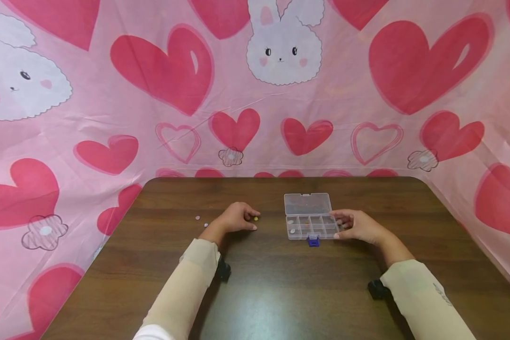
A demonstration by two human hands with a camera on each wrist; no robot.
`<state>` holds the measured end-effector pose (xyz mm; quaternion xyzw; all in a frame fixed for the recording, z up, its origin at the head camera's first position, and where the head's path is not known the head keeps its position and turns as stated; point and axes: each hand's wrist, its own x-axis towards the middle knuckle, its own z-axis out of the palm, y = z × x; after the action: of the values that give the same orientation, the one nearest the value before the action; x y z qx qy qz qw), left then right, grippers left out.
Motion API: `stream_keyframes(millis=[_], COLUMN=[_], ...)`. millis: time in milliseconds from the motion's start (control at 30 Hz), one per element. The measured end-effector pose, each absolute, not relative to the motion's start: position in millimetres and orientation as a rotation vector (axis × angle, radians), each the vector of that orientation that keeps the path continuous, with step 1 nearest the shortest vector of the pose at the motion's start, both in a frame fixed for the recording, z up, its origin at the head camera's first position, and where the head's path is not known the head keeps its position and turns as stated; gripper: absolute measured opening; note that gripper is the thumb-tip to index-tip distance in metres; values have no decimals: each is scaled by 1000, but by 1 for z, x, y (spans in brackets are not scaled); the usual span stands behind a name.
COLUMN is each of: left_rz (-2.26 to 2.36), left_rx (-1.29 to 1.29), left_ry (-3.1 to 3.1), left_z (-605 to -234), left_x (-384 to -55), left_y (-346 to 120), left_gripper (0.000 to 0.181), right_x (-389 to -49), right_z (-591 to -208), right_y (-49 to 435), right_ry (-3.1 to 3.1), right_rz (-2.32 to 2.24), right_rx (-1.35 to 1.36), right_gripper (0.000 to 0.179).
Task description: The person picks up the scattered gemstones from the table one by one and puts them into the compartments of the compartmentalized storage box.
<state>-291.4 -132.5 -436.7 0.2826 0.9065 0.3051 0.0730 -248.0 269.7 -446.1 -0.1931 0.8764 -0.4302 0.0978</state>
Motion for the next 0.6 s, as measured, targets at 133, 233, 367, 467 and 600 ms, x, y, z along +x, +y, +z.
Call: stream_keyframes(millis=[133, 233, 367, 467, 600], left_rz=[927, 948, 986, 1004, 1002], left_rx=[882, 911, 922, 909, 877], left_ry=[2749, 2774, 2811, 2834, 2849], left_z=[-441, -444, -448, -451, -453], left_x=[-294, -295, -297, -297, -296], left_y=[-133, -133, -132, -131, -130], left_gripper=[31, 26, 21, 17, 12], right_x=[-248, -248, -248, -248, -248], right_z=[-447, -446, -446, -446, -447], right_y=[271, 271, 270, 270, 270], right_ry=[2597, 2597, 2593, 2591, 2592], right_rz=[-1274, -1270, -1269, -1271, -1271], right_rx=[-579, -585, -591, -584, -570], right_gripper=[68, 68, 68, 68, 68])
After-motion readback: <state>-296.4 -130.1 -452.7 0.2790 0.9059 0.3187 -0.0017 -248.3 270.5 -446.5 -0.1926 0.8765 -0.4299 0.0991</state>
